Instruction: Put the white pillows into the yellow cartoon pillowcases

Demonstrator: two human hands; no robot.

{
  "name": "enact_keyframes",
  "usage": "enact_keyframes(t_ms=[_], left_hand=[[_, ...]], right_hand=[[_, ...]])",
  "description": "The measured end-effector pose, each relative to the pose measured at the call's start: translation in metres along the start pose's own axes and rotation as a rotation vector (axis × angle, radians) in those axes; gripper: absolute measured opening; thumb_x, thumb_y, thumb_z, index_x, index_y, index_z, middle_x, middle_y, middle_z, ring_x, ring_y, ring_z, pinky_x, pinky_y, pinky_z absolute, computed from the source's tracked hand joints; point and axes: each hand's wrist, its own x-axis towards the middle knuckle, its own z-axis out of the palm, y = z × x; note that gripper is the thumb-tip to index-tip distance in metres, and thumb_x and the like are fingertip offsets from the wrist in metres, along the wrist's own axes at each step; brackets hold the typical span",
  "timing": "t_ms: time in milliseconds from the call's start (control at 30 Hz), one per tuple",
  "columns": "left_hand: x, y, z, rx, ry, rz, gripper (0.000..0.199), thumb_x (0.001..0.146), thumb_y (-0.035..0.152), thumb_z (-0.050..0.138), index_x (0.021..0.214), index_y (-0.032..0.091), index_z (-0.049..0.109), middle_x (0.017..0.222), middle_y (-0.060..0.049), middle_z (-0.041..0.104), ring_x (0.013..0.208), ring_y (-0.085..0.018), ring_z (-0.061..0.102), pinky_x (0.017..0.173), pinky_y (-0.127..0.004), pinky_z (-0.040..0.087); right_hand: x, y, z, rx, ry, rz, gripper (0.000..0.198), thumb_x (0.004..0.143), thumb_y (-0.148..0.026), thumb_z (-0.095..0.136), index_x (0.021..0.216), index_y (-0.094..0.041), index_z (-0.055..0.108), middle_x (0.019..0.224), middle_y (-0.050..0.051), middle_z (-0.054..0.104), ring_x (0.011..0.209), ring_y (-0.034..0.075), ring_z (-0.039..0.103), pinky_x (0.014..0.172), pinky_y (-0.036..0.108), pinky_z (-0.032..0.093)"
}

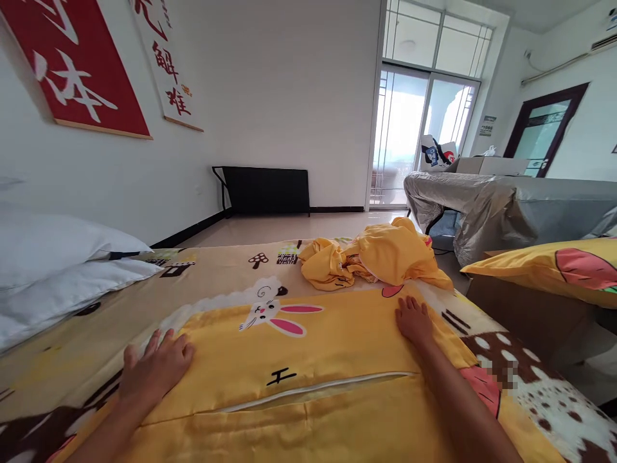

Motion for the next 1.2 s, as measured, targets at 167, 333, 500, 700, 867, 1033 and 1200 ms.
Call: enact_keyframes(t_ms=[167, 333, 500, 700, 867, 1033, 1200], left_hand=[[-0.018, 0.101, -0.023, -0.043, 0.047, 0.297, 0.052, 0.087, 0.025, 0.029, 0.132, 0.009, 0.05, 0.145, -0.016, 0.039, 0.138, -0.029, 0.031, 0.11, -0.057, 0.02], [-0.06, 0.193, -0.006, -0.154, -0.017, 0.564, 0.05, 0.088, 0.022, 0.03, 0.134, 0.013, 0.048, 0.143, -0.01, 0.044, 0.134, -0.022, 0.038, 0.11, -0.046, 0.029], [-0.072, 0.204, 0.017, -0.225, -0.048, 0.556, 0.052, 0.089, 0.021, 0.029, 0.138, 0.01, 0.043, 0.146, -0.011, 0.039, 0.137, -0.023, 0.034, 0.113, -0.045, 0.027], [-0.066, 0.197, 0.008, -0.256, -0.098, 0.586, 0.052, 0.09, 0.026, 0.029, 0.139, 0.015, 0.043, 0.147, -0.006, 0.038, 0.137, -0.02, 0.034, 0.114, -0.042, 0.027], [-0.045, 0.11, 0.015, -0.265, -0.146, 0.533, 0.055, 0.09, 0.039, 0.025, 0.138, 0.018, 0.044, 0.147, -0.003, 0.038, 0.137, -0.02, 0.034, 0.114, -0.043, 0.027], [-0.02, -0.017, 0.045, -0.373, -0.071, 0.358, 0.064, 0.083, 0.051, 0.031, 0.129, 0.013, 0.055, 0.14, -0.005, 0.048, 0.132, -0.02, 0.042, 0.114, -0.035, 0.029], [-0.068, 0.013, 0.016, -0.314, 0.181, 0.613, 0.05, 0.089, 0.041, 0.031, 0.118, 0.016, 0.064, 0.13, -0.006, 0.057, 0.124, -0.021, 0.051, 0.105, -0.036, 0.041]], right_hand=[[-0.028, -0.1, 0.004, 0.049, -0.004, -0.258, 0.055, 0.092, -0.03, 0.028, 0.143, -0.009, 0.033, 0.152, 0.015, 0.026, 0.141, 0.022, 0.021, 0.114, 0.044, 0.013], [-0.073, -0.176, 0.026, 0.126, -0.077, -0.616, 0.052, 0.092, -0.027, 0.032, 0.143, -0.016, 0.035, 0.151, 0.008, 0.03, 0.14, 0.016, 0.026, 0.114, 0.035, 0.017], [-0.083, -0.176, 0.035, 0.22, -0.055, -0.65, 0.052, 0.094, -0.028, 0.027, 0.144, -0.014, 0.034, 0.15, 0.01, 0.032, 0.14, 0.02, 0.026, 0.115, 0.04, 0.016], [-0.076, -0.164, 0.028, 0.231, -0.076, -0.646, 0.052, 0.095, -0.038, 0.028, 0.143, -0.02, 0.035, 0.151, 0.007, 0.031, 0.14, 0.019, 0.025, 0.115, 0.04, 0.016], [-0.06, -0.075, 0.017, 0.122, -0.093, -0.431, 0.055, 0.095, -0.047, 0.025, 0.145, -0.025, 0.032, 0.153, 0.004, 0.025, 0.142, 0.018, 0.021, 0.114, 0.041, 0.018], [-0.045, 0.036, 0.008, -0.049, -0.027, -0.23, 0.054, 0.095, -0.039, 0.026, 0.141, -0.014, 0.039, 0.15, 0.007, 0.032, 0.14, 0.019, 0.027, 0.115, 0.041, 0.02], [-0.086, -0.005, -0.011, 0.064, 0.214, -0.396, 0.046, 0.094, -0.029, 0.028, 0.128, -0.014, 0.055, 0.143, 0.012, 0.042, 0.133, 0.023, 0.04, 0.109, 0.044, 0.033]])
